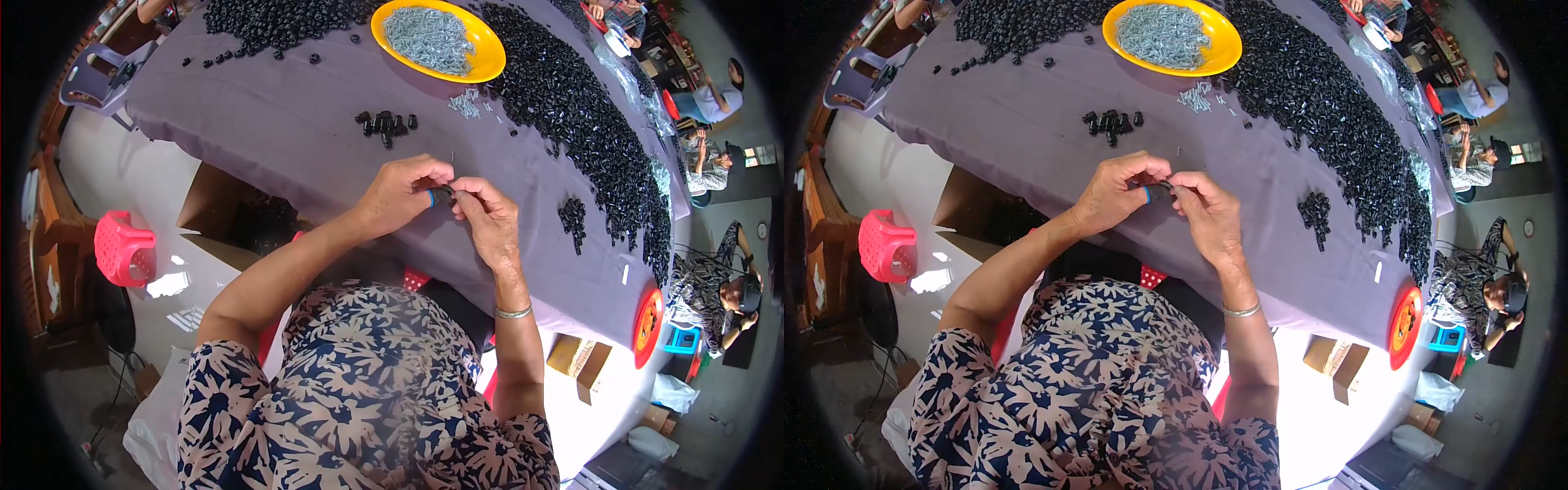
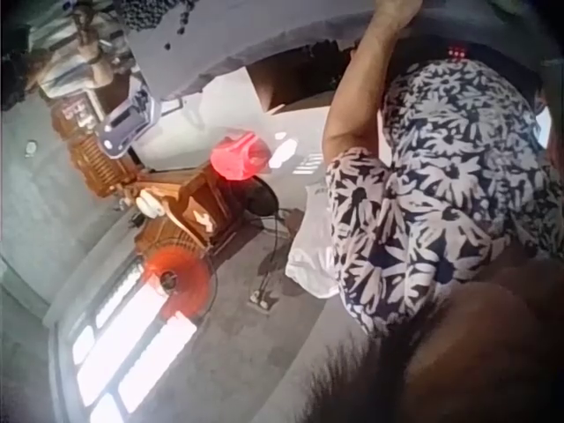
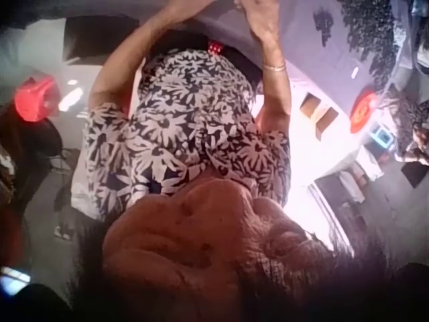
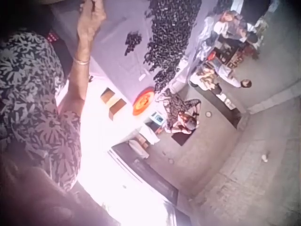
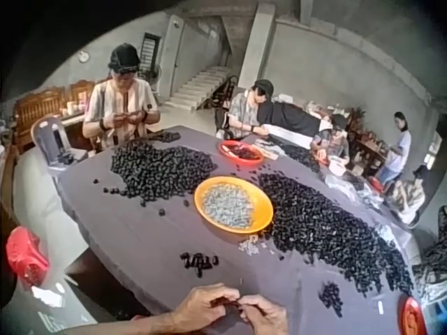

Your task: The person repeatedly assembles small plastic components by inserting metal screws into them by hand.

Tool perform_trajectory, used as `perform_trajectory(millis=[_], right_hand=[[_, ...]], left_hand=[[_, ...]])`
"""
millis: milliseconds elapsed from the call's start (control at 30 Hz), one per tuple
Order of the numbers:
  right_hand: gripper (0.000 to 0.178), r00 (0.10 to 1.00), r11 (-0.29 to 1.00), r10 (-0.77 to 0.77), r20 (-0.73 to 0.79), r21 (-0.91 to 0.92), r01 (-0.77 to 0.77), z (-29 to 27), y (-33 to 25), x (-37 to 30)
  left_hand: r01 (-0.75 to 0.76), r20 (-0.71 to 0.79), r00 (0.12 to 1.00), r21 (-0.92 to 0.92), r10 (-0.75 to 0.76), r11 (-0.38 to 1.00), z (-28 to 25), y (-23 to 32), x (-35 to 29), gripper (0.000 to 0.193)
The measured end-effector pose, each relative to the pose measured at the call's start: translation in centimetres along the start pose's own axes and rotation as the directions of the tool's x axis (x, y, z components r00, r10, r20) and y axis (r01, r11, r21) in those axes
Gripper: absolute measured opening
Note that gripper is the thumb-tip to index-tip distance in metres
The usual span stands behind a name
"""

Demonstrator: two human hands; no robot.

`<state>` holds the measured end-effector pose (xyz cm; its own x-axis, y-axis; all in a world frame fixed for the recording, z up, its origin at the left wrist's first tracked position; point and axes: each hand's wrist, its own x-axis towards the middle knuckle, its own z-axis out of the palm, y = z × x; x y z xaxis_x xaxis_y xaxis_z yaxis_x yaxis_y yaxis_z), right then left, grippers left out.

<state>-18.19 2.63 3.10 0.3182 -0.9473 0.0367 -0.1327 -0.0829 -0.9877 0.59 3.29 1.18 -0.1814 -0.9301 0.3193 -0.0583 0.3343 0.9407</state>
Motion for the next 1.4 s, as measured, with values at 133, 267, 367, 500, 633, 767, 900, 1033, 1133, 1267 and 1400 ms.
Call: perform_trajectory(millis=[133,267,367,500,633,767,900,1033,1133,1267,1400], right_hand=[[0.013,0.999,0.998,-0.037,-0.034,-0.054,0.035,-0.1,0.2,0.1],[0.011,0.990,0.997,0.028,-0.137,-0.064,-0.037,-1.1,-0.3,0.4],[0.011,0.974,0.991,0.041,-0.221,-0.117,-0.068,-3.2,0.1,1.5],[0.010,0.944,0.942,-0.042,-0.327,-0.328,-0.072,-6.0,-0.3,3.4],[0.008,0.892,0.872,-0.237,-0.386,-0.489,0.020,-10.7,1.3,4.6],[0.011,0.844,0.825,-0.295,-0.447,-0.564,-0.011,-15.2,3.3,4.4],[0.010,0.852,0.837,-0.200,-0.483,-0.536,-0.108,-15.8,3.1,4.6],[0.006,0.804,0.572,-0.566,-0.182,-0.790,0.223,-13.9,2.5,7.1],[0.016,0.797,0.334,-0.594,0.110,-0.867,0.370,-10.9,1.5,9.3],[0.019,0.832,-0.002,-0.426,0.357,-0.919,0.393,-9.6,1.6,11.0],[0.023,0.873,-0.208,-0.301,0.383,-0.920,0.332,-9.0,2.3,12.1]], left_hand=[[-0.034,-0.008,0.999,0.044,0.035,0.998,0.0,-0.2,0.0,0.035],[-0.167,0.068,0.986,0.324,0.154,0.931,0.4,-0.2,-0.6,0.040],[-0.247,0.140,0.969,0.433,0.206,0.867,0.5,-0.3,-0.4,0.041],[-0.216,0.146,0.974,0.381,0.172,0.899,0.1,-0.3,-0.5,0.042],[-0.211,0.155,0.974,0.369,0.163,0.905,0.0,-0.3,-0.5,0.042],[-0.239,0.157,0.969,0.372,0.193,0.897,0.3,-0.5,-0.4,0.041],[-0.260,0.154,0.964,0.412,0.214,0.873,0.5,-0.1,-0.2,0.041],[-0.354,0.247,0.933,0.491,0.262,0.796,0.9,-0.2,0.2,0.041],[-0.288,0.304,0.938,0.408,0.168,0.866,1.2,0.6,0.8,0.040],[-0.368,0.349,0.907,0.383,0.237,0.847,2.8,1.4,2.8,0.037],[-0.306,0.277,0.940,0.417,0.201,0.856,5.9,-0.1,4.2,0.034]])
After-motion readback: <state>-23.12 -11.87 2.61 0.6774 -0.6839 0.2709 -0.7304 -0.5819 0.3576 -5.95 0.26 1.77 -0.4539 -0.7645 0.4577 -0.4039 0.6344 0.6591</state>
